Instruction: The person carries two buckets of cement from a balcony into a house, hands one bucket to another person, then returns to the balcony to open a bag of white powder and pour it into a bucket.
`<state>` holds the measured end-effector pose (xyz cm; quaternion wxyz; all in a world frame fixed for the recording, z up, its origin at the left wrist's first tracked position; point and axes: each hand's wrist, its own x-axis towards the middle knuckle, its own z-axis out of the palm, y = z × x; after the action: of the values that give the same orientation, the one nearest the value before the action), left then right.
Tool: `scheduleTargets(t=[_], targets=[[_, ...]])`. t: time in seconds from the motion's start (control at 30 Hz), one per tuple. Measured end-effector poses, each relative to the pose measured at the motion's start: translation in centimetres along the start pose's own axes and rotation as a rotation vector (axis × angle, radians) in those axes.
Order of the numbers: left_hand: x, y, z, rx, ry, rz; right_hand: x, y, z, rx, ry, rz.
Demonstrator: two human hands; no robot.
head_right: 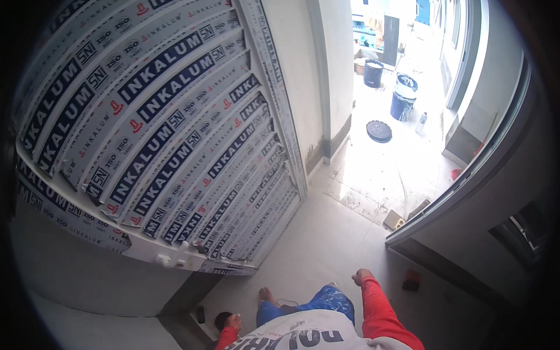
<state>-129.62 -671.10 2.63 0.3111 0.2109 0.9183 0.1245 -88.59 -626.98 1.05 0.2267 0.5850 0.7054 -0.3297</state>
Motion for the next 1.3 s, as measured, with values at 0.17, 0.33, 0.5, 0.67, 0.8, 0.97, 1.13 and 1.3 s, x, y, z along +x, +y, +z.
scheduleTargets(t=[0.17,0.33,0.5,0.67,0.8,0.97,1.13,1.3], targets=[[5.1,10.5,-7.4,0.048,-0.048,0.033,-3.3,10.0,-7.8,0.362,0.207,0.496],[10.7,15.8,-6.2,0.324,-0.346,-0.147,0.1,13.8,-11.9,0.493,0.269,0.559],[22.0,25.6,-4.2,0.572,-0.568,0.034,4.6,6.5,-14.7,0.479,0.072,0.396],[39.0,42.0,-1.6,0.841,-0.620,0.448,8.5,0.7,-21.6,0.601,-0.074,0.113],[48.2,64.6,0.1,0.316,-0.355,0.550,14.6,0.8,-28.5,0.608,0.212,0.161],[48.3,99.5,1.7,-0.051,-0.610,0.530,19.5,6.6,-31.1,0.946,0.270,0.552],[49.5,111.7,5.9,0.250,-0.388,0.849,28.1,13.4,-29.2,0.763,-0.218,0.594],[52.6,107.4,7.7,0.409,-0.569,0.685,43.4,21.7,-41.9,0.129,-0.222,0.088]])
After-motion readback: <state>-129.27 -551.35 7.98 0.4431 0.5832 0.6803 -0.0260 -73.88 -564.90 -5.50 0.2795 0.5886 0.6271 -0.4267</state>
